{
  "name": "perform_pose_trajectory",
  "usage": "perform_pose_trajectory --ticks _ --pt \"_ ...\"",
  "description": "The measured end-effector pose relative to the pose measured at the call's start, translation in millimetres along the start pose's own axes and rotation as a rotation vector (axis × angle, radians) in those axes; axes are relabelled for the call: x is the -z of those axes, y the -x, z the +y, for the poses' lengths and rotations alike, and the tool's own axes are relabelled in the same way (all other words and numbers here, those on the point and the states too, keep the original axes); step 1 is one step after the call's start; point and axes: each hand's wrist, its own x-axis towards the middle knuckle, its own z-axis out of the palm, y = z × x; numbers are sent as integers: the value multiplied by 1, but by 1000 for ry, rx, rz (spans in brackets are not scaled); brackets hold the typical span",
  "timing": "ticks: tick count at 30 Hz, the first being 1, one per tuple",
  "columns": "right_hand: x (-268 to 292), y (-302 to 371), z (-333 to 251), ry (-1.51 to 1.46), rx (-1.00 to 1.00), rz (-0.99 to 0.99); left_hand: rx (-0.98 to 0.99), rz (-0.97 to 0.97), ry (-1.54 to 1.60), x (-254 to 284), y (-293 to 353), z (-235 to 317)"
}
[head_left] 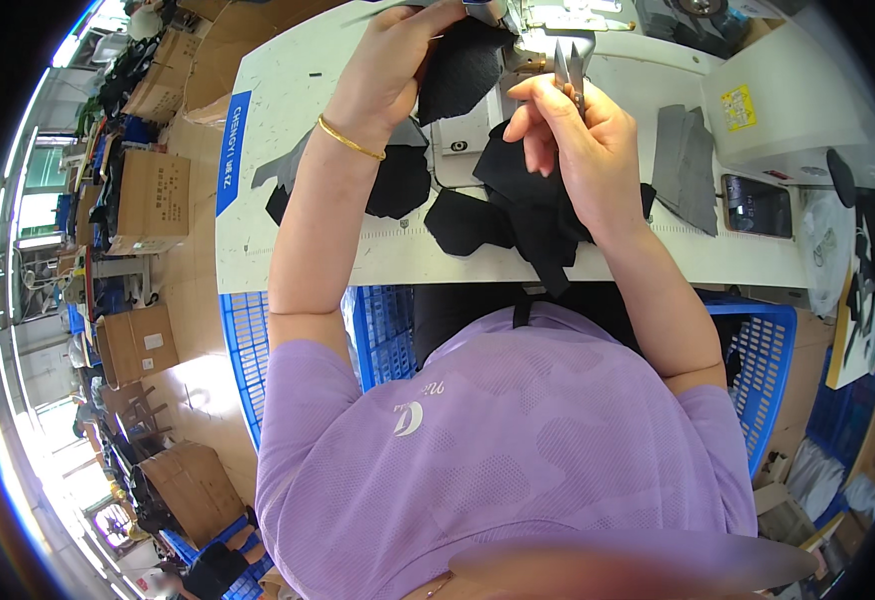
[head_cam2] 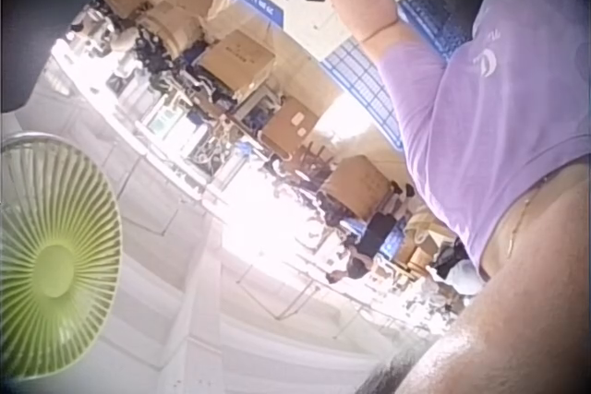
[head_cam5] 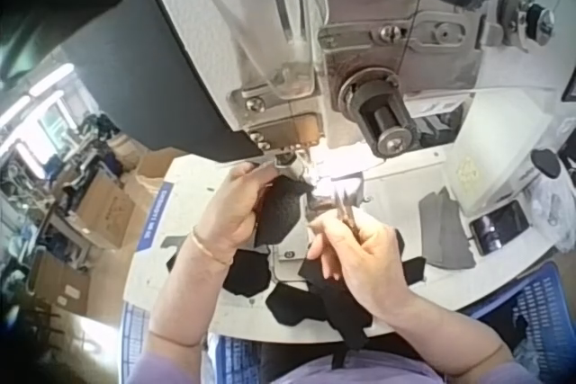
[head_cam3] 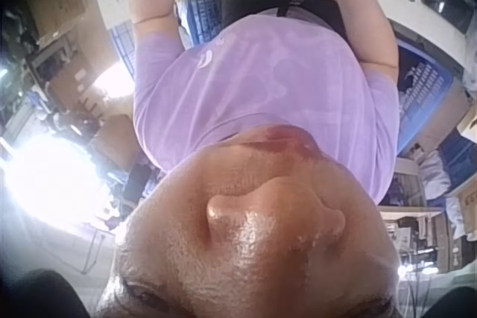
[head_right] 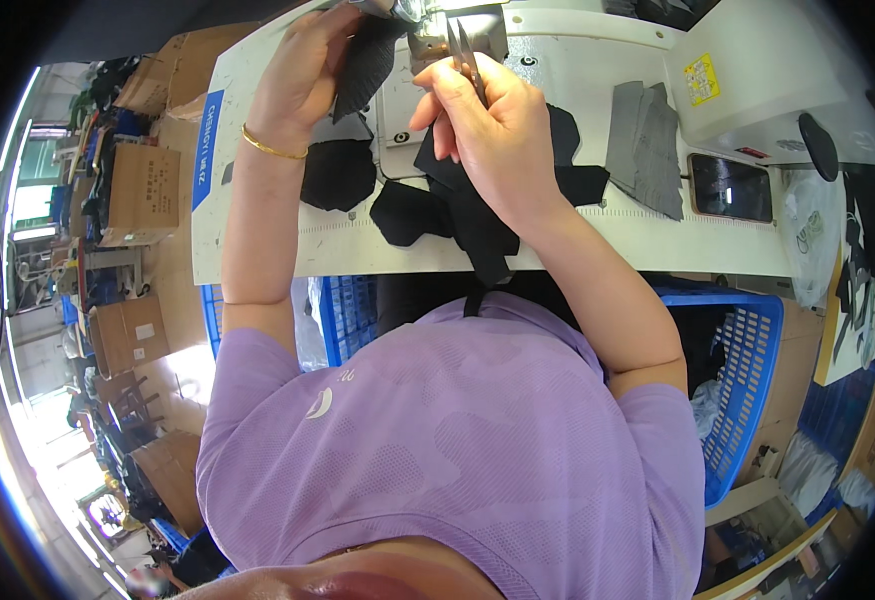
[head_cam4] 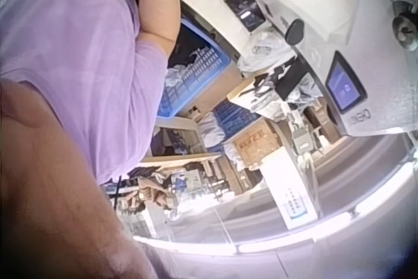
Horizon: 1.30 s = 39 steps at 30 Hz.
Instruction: Stitch together black shoe upper components using an industrial sewing machine and trim excess material with snips.
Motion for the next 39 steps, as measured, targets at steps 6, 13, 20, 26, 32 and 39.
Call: perform_pose_trajectory --ticks 6,13,20,26,32,39 --pt "2 8 3 -2 -35 -61 -56 4 -4 -2 3 -2" --pt "20 16 -3 339 2 -171 -294 261 -131 14 44 -17" --pt "-6 25 13 1177 539 3 -419 359 -438 36 89 -51" --pt "-21 19 21 1214 523 -37 -539 411 -569 43 95 -65" --pt "-26 15 27 1227 523 -71 -393 412 -481 56 98 -62" --pt "-30 9 33 1225 614 -87 -333 355 -372 44 100 -63"
